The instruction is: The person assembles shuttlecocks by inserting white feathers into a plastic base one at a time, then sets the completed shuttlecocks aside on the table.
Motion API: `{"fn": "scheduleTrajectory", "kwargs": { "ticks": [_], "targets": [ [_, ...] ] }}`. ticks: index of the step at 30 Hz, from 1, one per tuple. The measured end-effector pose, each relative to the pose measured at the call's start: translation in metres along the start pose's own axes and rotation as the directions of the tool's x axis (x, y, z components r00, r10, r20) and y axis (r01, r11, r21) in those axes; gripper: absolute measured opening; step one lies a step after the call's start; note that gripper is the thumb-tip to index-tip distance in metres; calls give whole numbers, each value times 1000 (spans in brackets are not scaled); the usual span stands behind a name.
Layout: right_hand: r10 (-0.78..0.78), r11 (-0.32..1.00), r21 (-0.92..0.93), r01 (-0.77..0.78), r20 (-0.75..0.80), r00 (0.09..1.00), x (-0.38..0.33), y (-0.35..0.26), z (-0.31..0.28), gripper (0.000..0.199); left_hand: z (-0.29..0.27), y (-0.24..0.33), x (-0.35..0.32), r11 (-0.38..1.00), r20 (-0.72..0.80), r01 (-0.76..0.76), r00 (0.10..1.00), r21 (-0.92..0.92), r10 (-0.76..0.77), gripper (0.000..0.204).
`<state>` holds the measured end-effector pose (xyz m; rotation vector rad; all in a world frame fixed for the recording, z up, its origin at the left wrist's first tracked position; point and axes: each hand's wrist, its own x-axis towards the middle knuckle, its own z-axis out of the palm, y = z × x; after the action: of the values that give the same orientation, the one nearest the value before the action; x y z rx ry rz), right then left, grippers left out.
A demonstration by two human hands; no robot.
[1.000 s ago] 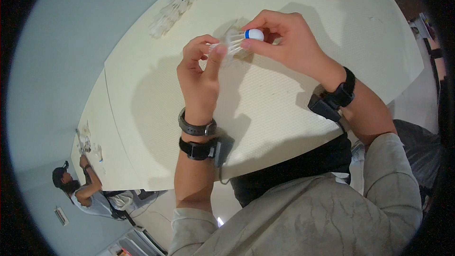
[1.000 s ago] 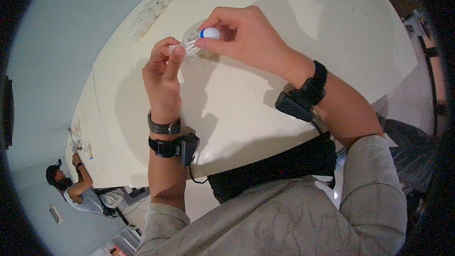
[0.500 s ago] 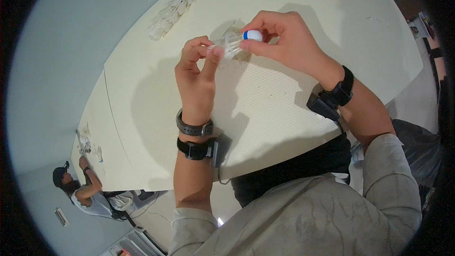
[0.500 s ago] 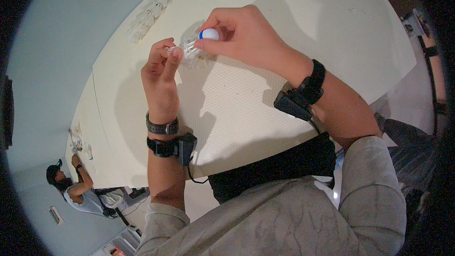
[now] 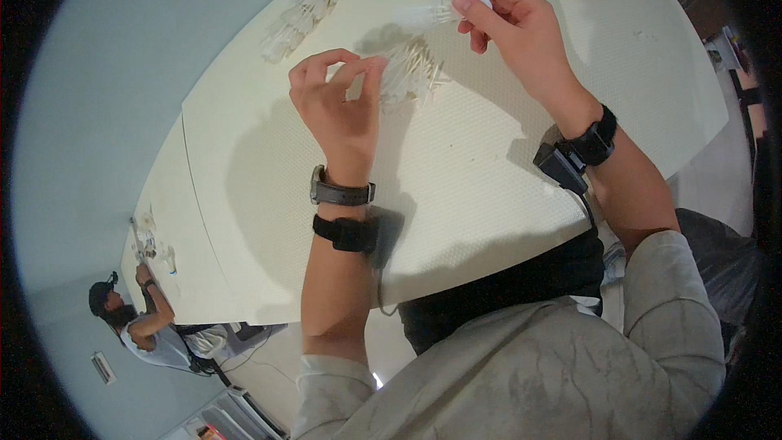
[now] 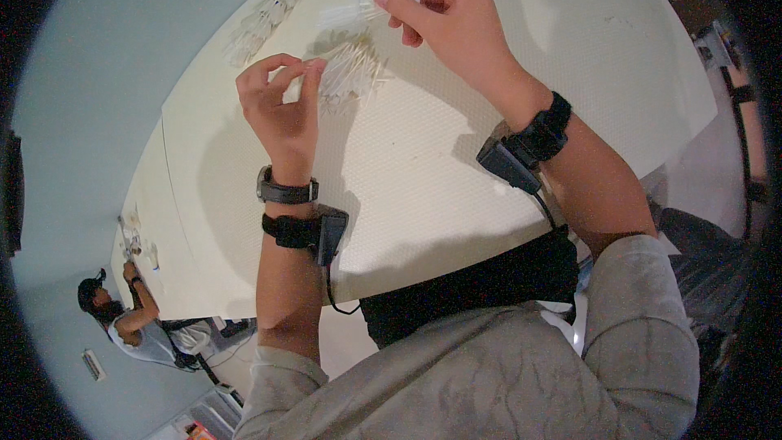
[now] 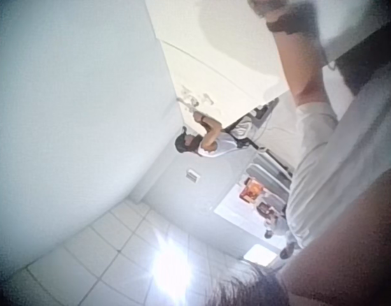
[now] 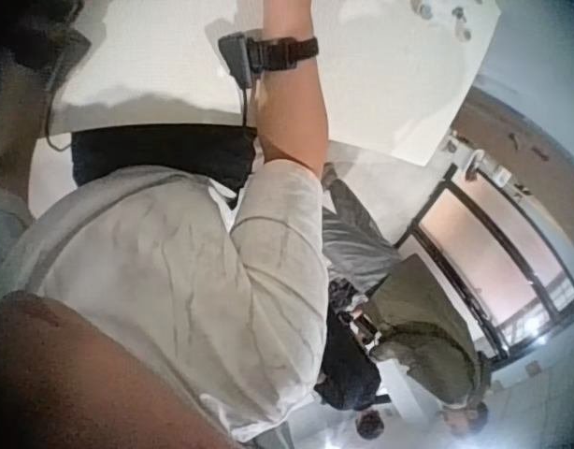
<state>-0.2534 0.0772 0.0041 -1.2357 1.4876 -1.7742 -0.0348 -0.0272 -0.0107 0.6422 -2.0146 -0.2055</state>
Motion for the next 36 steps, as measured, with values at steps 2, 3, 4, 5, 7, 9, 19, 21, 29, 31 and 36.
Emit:
{"fn": "scheduleTrajectory", "kwargs": {
  "ticks": [2, 3, 4, 5, 7, 9, 19, 21, 29, 31, 36],
  "targets": [
    [40, 998, 40, -38, -44, 998, 0, -3, -2, 22, -2, 6, 2, 978, 158, -17, 987, 210, -17, 9],
    [43, 998, 42, -41, -45, 998, 0, -4, -2, 22, -3, 5, 1, 977, 161, -17, 987, 211, -18, 9],
    [57, 997, 57, -53, -60, 997, 0, -5, -2, 23, -3, 4, 1, 975, 170, -50, 985, 218, 13, 12],
    [70, 995, 72, -65, -74, 995, 0, -6, -2, 24, -4, 2, 1, 971, 179, -83, 983, 226, 43, 15],
    [83, 992, 100, -75, -75, 994, 0, -5, -4, 24, -5, 11, 5, 973, 221, -80, 975, 218, 31, 16],
    [97, 988, 127, -86, -80, 992, 0, -4, -4, 24, -10, 20, 10, 975, 265, -77, 964, 206, 20, 18],
    [152, 983, 78, -166, 157, 976, -17, -12, 13, 24, -18, 30, 1, 768, 326, 462, 881, -444, -342, 24],
    [171, 980, 72, -186, 178, 969, -21, -15, 15, 23, -17, 32, -3, 610, 438, 595, 802, -524, -406, 24],
    [111, 991, 39, -126, 270, 957, -21, -15, 15, 25, -18, 33, -4, 489, 486, 659, 752, -571, -446, 19],
    [0, 995, -101, 26, 254, 967, -20, -15, 14, 26, -18, 33, -4, 458, 495, 674, 738, -579, -459, 18],
    [-143, 942, -260, 211, 258, 956, -19, -11, 14, 29, -18, 33, -5, 393, 492, 677, 728, -622, -476, 16]
  ]
}}
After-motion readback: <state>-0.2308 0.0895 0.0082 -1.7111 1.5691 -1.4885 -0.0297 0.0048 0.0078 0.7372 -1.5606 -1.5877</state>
